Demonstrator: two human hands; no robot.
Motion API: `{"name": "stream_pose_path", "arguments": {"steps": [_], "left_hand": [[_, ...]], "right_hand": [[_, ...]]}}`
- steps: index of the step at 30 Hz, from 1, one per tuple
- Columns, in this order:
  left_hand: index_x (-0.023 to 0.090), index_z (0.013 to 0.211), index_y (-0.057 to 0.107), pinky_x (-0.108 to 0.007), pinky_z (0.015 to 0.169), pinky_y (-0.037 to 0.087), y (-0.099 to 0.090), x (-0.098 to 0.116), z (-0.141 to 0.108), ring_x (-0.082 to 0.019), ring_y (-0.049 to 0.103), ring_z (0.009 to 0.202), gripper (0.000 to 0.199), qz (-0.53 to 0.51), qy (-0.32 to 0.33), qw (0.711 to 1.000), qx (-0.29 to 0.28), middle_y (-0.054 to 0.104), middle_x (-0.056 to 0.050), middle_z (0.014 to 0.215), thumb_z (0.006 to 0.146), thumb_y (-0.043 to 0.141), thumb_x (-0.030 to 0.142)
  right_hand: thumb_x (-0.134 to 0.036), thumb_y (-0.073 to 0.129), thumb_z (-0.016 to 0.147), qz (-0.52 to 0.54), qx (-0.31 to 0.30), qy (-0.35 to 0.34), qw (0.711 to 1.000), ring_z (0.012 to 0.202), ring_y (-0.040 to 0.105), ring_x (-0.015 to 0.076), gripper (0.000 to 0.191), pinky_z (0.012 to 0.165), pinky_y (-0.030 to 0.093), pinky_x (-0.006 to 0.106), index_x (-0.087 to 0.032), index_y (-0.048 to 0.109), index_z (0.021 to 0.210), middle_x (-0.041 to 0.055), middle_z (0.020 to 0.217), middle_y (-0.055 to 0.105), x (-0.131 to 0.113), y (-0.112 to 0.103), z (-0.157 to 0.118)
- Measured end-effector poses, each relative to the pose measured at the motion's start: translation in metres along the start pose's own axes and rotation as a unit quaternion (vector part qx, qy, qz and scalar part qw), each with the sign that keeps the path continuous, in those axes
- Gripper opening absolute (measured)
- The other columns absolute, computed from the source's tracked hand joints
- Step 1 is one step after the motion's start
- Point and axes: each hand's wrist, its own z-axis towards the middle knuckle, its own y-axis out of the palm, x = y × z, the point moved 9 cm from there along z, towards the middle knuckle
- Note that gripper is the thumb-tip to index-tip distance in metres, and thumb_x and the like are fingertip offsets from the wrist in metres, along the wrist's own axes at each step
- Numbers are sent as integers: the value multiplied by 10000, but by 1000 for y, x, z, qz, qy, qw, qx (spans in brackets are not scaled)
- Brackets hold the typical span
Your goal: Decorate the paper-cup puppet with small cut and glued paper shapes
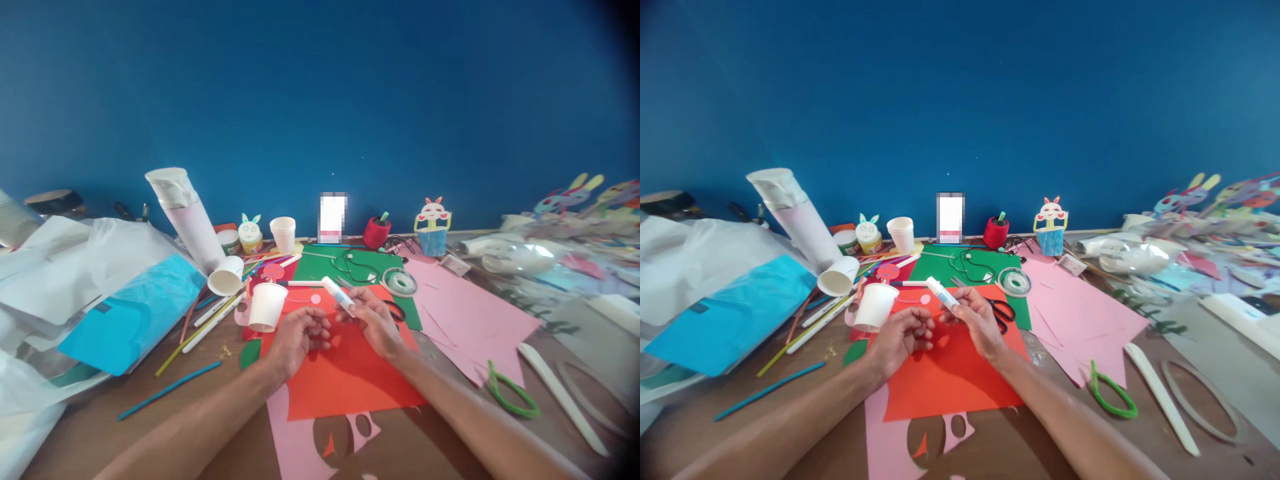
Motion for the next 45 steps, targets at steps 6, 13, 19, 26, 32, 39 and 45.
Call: {"name": "stream_pose_path", "arguments": {"steps": [6,13,19,26,32,39,45], "left_hand": [[142,838,568,-253,461,463,5,5,-5,-99,492,533,163,-26,12,1000,-9,480,25,594,679,551,177],[144,783,564,-221,481,426,11,7,-3,-108,535,596,156,-36,36,998,-31,558,-5,678,696,599,269],[152,750,558,-200,461,370,3,6,1,-80,488,520,162,-49,61,997,-10,512,31,582,670,629,272],[150,725,570,-201,482,361,-1,12,3,-77,460,538,181,-78,87,993,16,496,37,565,630,664,273],[136,870,597,-199,495,355,-1,8,4,-73,455,532,291,-75,63,995,9,497,36,560,626,668,276],[144,886,600,-189,501,359,-4,8,4,-61,443,514,275,-54,87,995,15,504,38,571,647,653,270],[151,887,597,-187,502,367,-4,8,4,-64,454,532,299,-73,82,994,20,501,40,584,625,672,275]], "right_hand": [[-262,537,751,-37,-13,12,999,647,579,124,147,600,424,242,-195,424,818,2,738,598,1,12,-4],[-313,565,733,-158,-23,-9,987,562,507,96,195,521,377,214,-188,425,787,-36,622,522,6,18,-8],[-379,478,791,-140,-79,20,987,560,554,112,216,516,379,226,-201,441,907,-16,677,575,9,22,-8],[-508,300,826,-194,-91,140,967,438,536,104,435,383,282,205,-133,521,807,38,594,604,25,17,-11],[-469,374,811,-209,-107,135,963,452,533,79,349,384,290,180,-146,497,764,23,625,612,24,20,-10],[-432,497,757,-224,-135,112,959,509,547,79,276,424,330,171,-158,477,737,10,683,609,28,18,-6],[-449,506,751,-210,-140,108,961,480,517,80,280,426,314,182,-170,478,764,-6,625,602,26,18,-7]]}}
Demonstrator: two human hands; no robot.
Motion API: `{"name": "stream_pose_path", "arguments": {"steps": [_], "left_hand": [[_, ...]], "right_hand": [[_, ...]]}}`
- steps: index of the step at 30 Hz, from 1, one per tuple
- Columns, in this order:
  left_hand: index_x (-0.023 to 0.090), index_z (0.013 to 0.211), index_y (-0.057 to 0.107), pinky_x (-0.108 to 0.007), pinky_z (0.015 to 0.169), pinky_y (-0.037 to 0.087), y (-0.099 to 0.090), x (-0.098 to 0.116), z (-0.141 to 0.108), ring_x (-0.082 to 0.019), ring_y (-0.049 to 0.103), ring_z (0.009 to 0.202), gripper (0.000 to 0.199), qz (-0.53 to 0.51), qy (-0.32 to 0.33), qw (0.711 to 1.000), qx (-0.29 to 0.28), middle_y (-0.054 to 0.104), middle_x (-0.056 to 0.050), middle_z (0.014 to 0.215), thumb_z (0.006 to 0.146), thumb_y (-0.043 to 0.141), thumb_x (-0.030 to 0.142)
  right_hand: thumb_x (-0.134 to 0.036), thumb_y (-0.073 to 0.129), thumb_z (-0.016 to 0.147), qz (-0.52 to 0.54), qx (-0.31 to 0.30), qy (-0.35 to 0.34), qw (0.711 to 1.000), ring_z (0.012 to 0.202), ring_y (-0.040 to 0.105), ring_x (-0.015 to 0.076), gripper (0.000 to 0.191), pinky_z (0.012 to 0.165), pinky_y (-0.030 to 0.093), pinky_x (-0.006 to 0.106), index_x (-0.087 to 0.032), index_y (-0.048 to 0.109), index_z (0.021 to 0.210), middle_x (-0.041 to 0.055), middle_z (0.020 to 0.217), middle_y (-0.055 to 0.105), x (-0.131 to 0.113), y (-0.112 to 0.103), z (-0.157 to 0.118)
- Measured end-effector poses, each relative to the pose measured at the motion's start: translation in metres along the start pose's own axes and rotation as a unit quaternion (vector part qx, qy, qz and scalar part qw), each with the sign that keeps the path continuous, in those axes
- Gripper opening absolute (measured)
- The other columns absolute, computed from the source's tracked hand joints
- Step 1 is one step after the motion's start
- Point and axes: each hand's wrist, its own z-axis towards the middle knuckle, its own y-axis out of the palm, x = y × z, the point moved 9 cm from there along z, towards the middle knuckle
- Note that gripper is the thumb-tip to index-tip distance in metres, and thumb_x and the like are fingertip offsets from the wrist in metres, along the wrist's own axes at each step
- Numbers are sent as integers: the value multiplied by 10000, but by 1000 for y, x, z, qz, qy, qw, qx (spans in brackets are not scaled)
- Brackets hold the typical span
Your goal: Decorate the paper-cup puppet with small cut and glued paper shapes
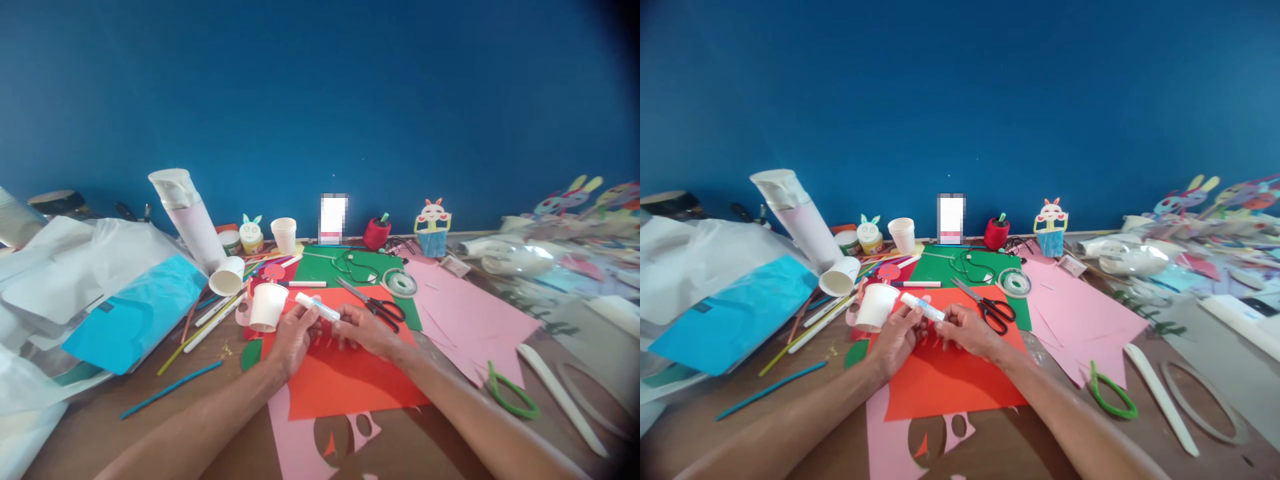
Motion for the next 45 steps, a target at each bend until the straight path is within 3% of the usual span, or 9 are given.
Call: {"name": "stream_pose_path", "arguments": {"steps": [5,9,15,21,31,37,45], "left_hand": [[135,875,589,-190,510,374,4,1,-1,-71,460,556,246,9,0,1000,-20,497,27,591,664,642,249],[137,917,578,-185,515,375,4,-1,-2,-64,457,552,263,22,-4,1000,-20,512,18,615,679,628,237],[149,903,581,-187,505,373,2,-3,0,-65,463,529,285,21,-8,1000,-14,520,25,595,652,649,264],[152,909,588,-194,509,375,2,-3,0,-70,472,542,308,13,-10,1000,-14,537,20,622,634,662,270],[158,927,590,-191,512,367,2,-4,-1,-67,468,528,351,14,-15,1000,-10,530,27,608,611,680,280],[156,914,591,-193,514,371,2,-4,-1,-69,470,541,326,13,-19,1000,-11,549,15,635,620,674,269],[161,958,584,-194,517,370,1,-5,-2,-68,471,537,390,18,-22,1000,-9,525,29,608,600,687,276]], "right_hand": [[-508,307,824,-15,-10,18,1000,441,515,87,451,400,296,198,-144,536,687,28,602,599,-4,4,-1],[-457,431,791,-43,16,9,999,470,503,77,328,425,309,190,-154,508,691,10,636,582,-1,-2,0],[-404,574,712,-43,50,-8,998,453,389,65,256,431,262,188,-182,449,686,-61,516,455,-4,-8,-1],[-518,327,816,-39,10,7,999,442,445,94,438,437,311,224,-167,517,637,5,554,528,-8,-1,-2],[-419,571,706,-61,59,-24,996,465,347,67,268,438,250,196,-187,440,671,-65,540,402,-8,-11,0],[-508,279,835,-63,5,8,998,456,443,87,462,460,320,220,-161,516,643,2,553,511,-9,-1,-3],[-447,515,746,-57,47,-13,997,465,378,71,280,440,268,194,-181,463,680,-51,535,436,-1,-9,1]]}}
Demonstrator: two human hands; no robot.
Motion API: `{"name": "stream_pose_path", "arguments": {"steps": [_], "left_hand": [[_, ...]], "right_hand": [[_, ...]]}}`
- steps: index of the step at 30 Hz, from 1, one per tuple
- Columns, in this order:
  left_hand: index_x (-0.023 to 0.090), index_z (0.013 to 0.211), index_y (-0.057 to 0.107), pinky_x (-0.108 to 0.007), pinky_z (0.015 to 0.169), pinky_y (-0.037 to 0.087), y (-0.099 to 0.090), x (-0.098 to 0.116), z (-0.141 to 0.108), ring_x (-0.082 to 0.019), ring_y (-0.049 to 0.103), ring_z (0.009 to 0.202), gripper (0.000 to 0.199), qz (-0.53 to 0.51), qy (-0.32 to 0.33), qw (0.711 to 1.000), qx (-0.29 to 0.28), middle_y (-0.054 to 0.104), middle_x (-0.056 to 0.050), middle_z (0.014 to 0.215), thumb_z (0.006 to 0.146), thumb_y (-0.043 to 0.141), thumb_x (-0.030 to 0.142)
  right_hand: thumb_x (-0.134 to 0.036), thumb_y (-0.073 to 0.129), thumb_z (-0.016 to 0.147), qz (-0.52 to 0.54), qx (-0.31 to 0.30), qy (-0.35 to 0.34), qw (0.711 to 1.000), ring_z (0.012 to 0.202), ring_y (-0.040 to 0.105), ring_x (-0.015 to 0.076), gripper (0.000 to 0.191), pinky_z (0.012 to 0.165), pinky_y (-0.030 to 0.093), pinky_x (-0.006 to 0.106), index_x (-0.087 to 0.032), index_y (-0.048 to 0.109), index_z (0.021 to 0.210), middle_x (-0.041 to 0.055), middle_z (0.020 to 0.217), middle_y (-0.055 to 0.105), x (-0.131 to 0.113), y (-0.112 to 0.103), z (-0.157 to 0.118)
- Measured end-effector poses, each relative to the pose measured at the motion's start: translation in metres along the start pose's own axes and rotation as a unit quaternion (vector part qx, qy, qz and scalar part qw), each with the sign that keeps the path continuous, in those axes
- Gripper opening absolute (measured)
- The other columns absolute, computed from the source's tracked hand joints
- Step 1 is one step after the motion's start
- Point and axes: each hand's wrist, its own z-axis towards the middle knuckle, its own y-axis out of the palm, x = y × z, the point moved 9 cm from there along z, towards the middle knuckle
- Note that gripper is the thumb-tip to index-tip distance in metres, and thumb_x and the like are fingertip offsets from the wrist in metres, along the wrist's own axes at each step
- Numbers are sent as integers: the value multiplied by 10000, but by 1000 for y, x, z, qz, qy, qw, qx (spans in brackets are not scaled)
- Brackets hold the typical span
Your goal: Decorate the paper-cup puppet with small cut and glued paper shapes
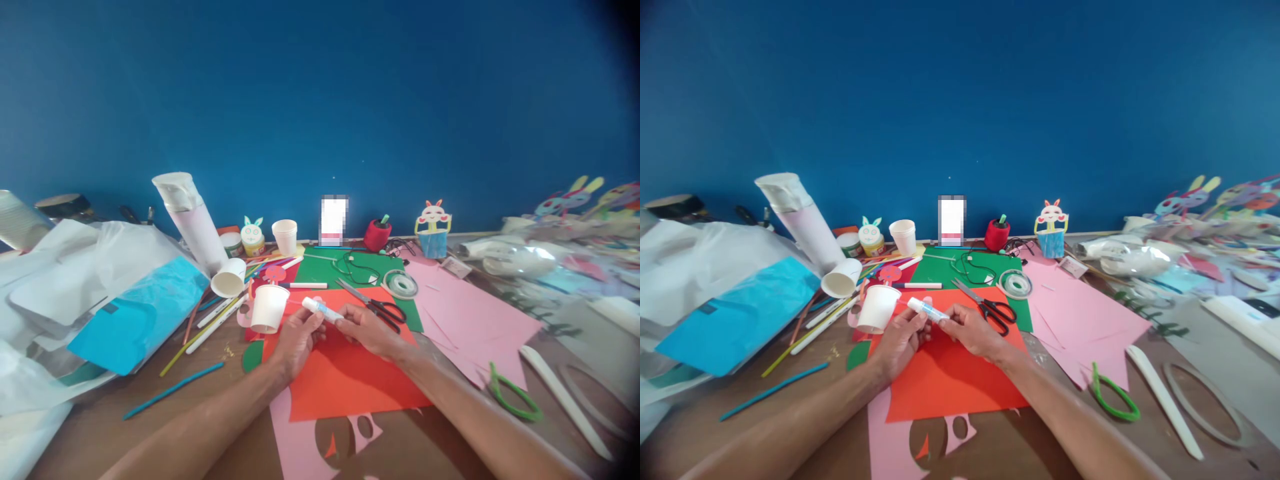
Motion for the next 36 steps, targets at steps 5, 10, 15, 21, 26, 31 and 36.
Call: {"name": "stream_pose_path", "arguments": {"steps": [5,10,15,21,26,31,36], "left_hand": [[160,926,587,-196,516,370,0,0,1,-73,469,530,347,-4,7,1000,0,524,31,591,613,677,280],[157,913,581,-192,519,374,2,1,2,-67,473,540,288,-3,5,1000,-14,546,18,621,653,651,257],[159,957,578,-189,530,385,1,0,1,-64,479,554,323,-2,1,1000,-17,540,18,626,659,646,264],[155,984,577,-188,515,383,0,-1,1,-66,478,542,392,-5,-3,1000,-2,527,23,618,623,673,272],[144,921,586,-191,511,376,1,1,3,-66,475,530,320,-11,11,1000,-11,540,19,611,635,666,261],[144,975,570,-192,519,382,2,0,2,-66,476,545,354,-5,2,1000,-19,557,10,635,650,656,256],[143,1011,558,-189,523,391,0,-2,1,-63,482,553,394,-7,-7,1000,-6,536,20,630,643,663,237]], "right_hand": [[-450,539,727,20,-8,8,1000,463,367,68,284,441,254,196,-180,460,685,-57,533,426,-3,1,-1],[-500,304,831,10,-40,27,999,451,439,80,430,455,316,215,-158,500,657,-1,582,518,-6,7,-5],[-456,394,814,4,-23,17,1000,451,418,72,348,447,298,204,-166,455,631,-25,546,476,-2,5,-2],[-427,543,731,23,-5,24,999,436,325,55,272,408,213,184,-183,429,698,-69,516,404,3,1,-1],[-493,422,785,27,-22,35,999,445,389,67,350,433,275,198,-167,461,666,-36,526,451,-4,5,-3],[-511,323,817,8,-31,38,999,431,417,75,439,444,309,213,-155,492,624,-3,545,500,-4,7,-3],[-463,433,785,13,-5,23,1000,439,381,64,331,427,270,194,-170,430,632,-38,516,445,3,3,1]]}}
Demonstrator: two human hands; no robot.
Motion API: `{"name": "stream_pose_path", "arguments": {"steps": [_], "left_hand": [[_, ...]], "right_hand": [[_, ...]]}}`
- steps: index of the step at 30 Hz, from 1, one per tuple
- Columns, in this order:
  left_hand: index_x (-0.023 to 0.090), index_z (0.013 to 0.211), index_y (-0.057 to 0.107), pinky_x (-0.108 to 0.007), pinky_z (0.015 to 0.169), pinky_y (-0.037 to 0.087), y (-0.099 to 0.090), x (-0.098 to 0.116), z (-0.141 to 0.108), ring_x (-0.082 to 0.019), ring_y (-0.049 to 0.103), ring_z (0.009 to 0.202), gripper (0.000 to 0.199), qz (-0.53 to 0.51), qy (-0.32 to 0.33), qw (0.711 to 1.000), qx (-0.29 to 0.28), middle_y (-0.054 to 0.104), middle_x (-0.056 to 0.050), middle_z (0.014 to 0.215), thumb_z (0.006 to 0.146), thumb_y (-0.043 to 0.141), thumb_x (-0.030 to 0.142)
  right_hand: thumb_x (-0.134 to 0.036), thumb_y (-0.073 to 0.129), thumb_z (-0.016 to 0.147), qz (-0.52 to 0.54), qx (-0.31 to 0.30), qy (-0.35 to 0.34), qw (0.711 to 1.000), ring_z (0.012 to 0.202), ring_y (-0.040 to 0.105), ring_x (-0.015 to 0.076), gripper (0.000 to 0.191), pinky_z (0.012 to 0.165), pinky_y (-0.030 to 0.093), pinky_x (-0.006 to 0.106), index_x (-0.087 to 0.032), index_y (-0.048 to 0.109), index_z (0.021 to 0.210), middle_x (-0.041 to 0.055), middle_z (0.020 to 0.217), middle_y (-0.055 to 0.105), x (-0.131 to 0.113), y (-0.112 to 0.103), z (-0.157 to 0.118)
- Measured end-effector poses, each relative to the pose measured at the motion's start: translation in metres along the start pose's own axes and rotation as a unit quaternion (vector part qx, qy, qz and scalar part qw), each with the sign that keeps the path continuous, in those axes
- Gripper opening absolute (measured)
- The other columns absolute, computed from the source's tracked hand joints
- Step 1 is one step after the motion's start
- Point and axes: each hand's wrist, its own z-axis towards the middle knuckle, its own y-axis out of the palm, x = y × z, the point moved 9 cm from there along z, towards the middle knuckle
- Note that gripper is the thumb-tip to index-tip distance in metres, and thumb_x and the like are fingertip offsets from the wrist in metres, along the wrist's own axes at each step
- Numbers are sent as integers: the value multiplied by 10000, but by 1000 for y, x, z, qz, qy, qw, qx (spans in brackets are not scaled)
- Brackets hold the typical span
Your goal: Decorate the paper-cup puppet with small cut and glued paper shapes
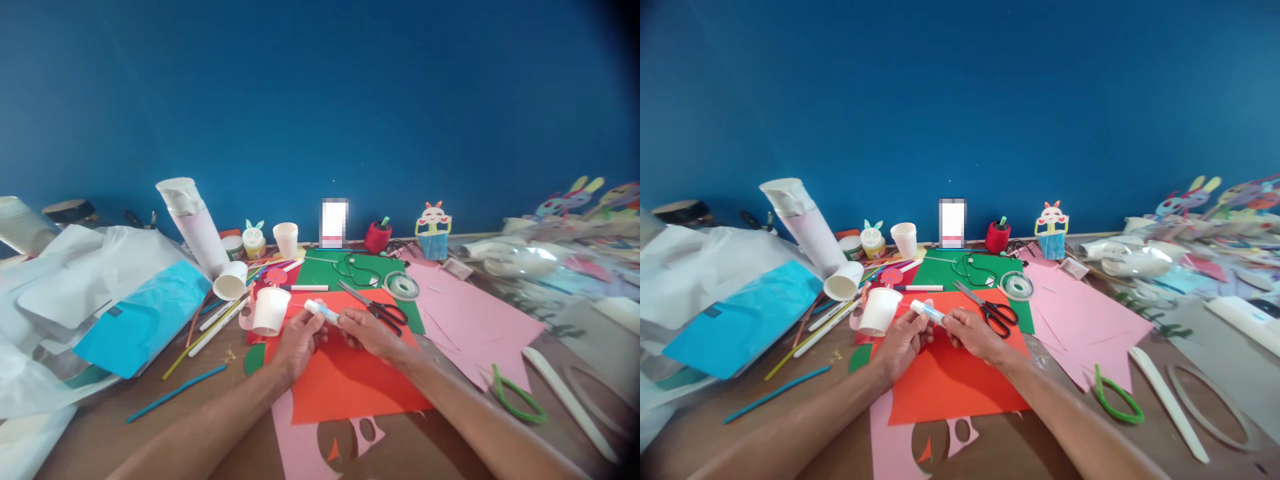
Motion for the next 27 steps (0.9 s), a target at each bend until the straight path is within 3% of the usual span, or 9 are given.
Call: {"name": "stream_pose_path", "arguments": {"steps": [6,13,19,24,27], "left_hand": [[159,1009,562,-183,513,387,-1,-1,0,-57,482,540,380,-7,1,1000,-5,522,32,612,651,656,244],[145,991,565,-189,516,385,2,1,1,-58,475,535,363,-5,8,1000,-14,544,21,628,656,651,253],[148,1001,558,-189,515,389,1,0,-1,-60,475,541,377,-7,3,1000,0,517,30,616,649,655,242],[159,990,553,-188,504,376,2,1,0,-61,473,525,362,-9,6,1000,-11,514,31,603,658,647,269],[154,899,567,-195,505,374,6,3,0,-69,479,526,277,-12,12,1000,-25,490,36,575,666,639,285]], "right_hand": [[-448,541,718,20,4,-2,1000,442,334,54,294,415,216,186,-176,432,699,-67,509,402,-2,-1,-1],[-483,308,831,-7,-24,6,1000,440,407,71,417,441,288,207,-158,457,616,-15,535,470,-3,4,-2],[-424,443,789,-67,24,-36,997,452,360,67,294,429,262,193,-175,428,632,-48,516,424,-11,-3,-2],[-405,498,754,-80,20,-46,995,460,350,64,242,427,258,188,-165,500,719,-52,537,419,-15,-4,-4],[-388,449,787,-99,88,-95,987,511,407,79,253,473,310,196,-159,526,713,-23,590,478,-26,-21,-6]]}}
